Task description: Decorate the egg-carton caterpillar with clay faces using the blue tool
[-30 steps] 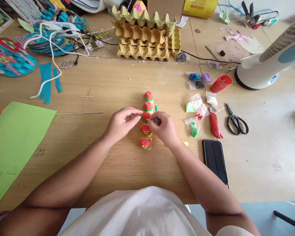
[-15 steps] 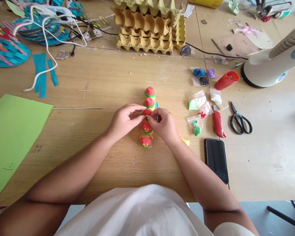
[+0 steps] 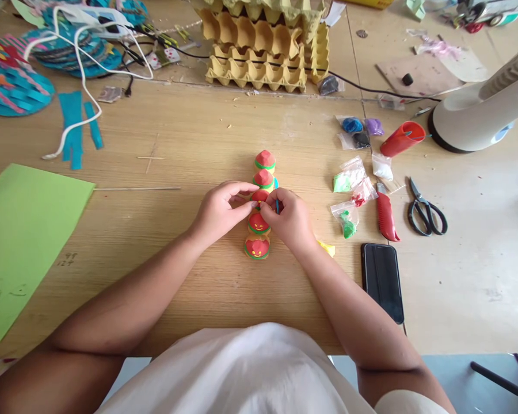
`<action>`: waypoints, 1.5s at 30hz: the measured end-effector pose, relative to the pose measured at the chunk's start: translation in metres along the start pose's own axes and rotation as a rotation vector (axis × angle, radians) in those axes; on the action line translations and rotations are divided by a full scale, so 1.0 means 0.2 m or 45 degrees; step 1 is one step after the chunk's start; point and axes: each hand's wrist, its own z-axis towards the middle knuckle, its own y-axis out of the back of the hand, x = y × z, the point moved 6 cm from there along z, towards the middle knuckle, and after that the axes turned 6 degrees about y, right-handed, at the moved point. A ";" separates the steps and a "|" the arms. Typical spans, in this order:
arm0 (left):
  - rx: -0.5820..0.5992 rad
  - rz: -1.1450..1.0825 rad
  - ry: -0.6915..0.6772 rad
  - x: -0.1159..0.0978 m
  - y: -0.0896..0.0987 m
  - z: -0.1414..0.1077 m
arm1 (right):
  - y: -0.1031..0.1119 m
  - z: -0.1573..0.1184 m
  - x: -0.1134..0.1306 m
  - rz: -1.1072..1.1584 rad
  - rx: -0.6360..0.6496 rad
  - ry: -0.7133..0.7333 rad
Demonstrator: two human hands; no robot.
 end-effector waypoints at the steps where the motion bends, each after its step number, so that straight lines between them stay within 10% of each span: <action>1: 0.001 -0.002 -0.003 0.00 0.00 0.00 | 0.00 0.00 0.00 0.000 -0.001 0.001; 45: 0.031 -0.071 0.076 0.01 -0.02 0.01 | -0.01 -0.01 -0.02 0.122 -0.002 -0.036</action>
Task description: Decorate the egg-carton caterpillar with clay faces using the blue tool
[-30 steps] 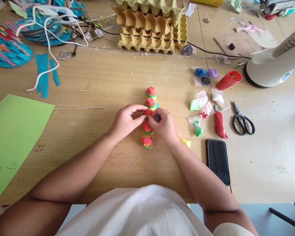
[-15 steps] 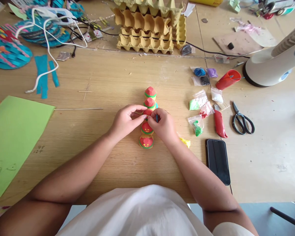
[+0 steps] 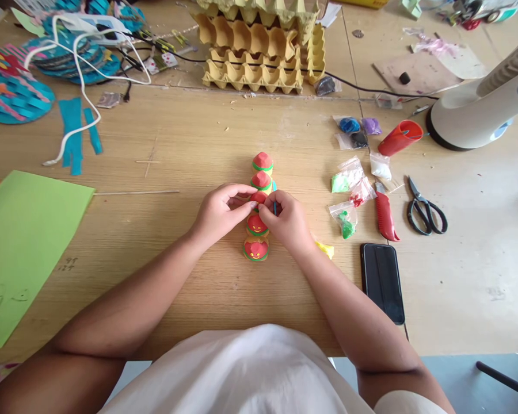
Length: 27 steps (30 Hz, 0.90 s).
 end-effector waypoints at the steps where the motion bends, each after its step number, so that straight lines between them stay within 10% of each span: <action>1: 0.006 -0.012 0.009 0.00 0.00 0.00 | 0.00 0.00 0.00 0.010 0.001 -0.008; 17: -0.158 -0.071 0.067 -0.05 0.10 -0.02 | 0.14 -0.06 0.05 0.427 -0.004 -0.177; 27: 0.035 0.007 -0.117 -0.34 0.12 -0.19 | 0.07 -0.35 0.15 0.978 0.150 -0.391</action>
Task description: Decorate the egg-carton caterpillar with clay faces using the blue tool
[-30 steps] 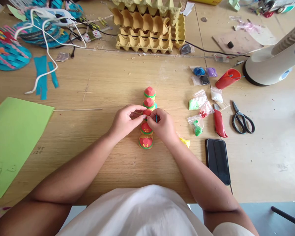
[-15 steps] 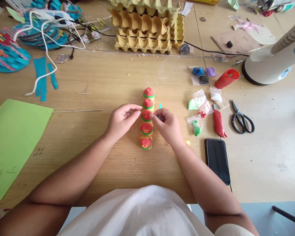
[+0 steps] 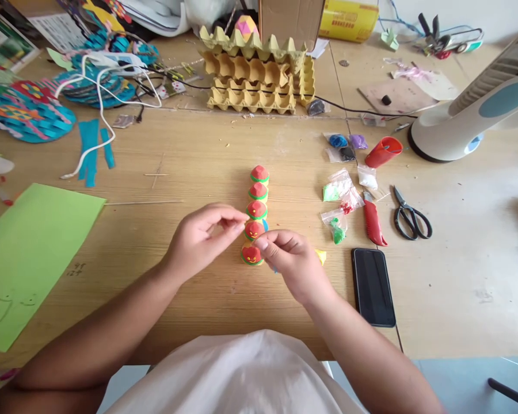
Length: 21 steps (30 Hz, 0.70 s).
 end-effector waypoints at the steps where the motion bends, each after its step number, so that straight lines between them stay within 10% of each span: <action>1: 0.055 0.010 -0.012 -0.02 -0.02 -0.04 | -0.01 -0.02 -0.02 0.066 0.001 -0.036; 21: 0.020 0.165 -0.306 -0.07 -0.05 -0.30 | -0.07 -0.11 -0.10 -0.192 0.157 0.288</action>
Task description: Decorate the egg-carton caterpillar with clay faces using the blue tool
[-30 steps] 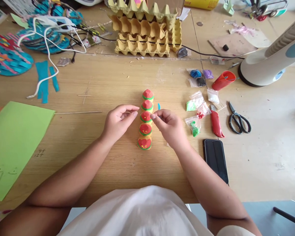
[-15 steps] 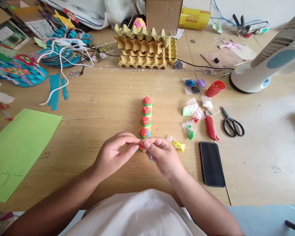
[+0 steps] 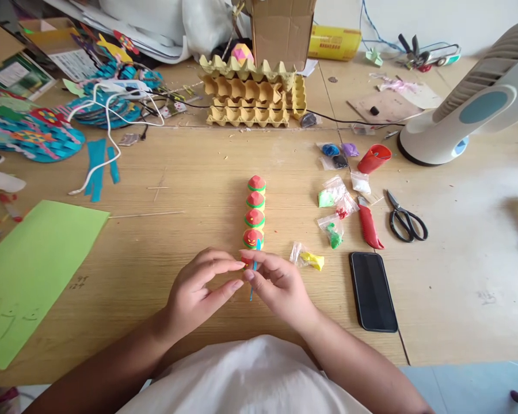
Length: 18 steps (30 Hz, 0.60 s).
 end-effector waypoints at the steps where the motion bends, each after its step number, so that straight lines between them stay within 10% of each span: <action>1: 0.010 0.019 -0.016 0.00 0.00 0.00 | 0.00 -0.01 0.00 -0.018 0.018 0.011; 18: -0.028 0.065 -0.104 -0.03 -0.01 0.00 | -0.02 0.00 0.09 -0.417 0.131 0.284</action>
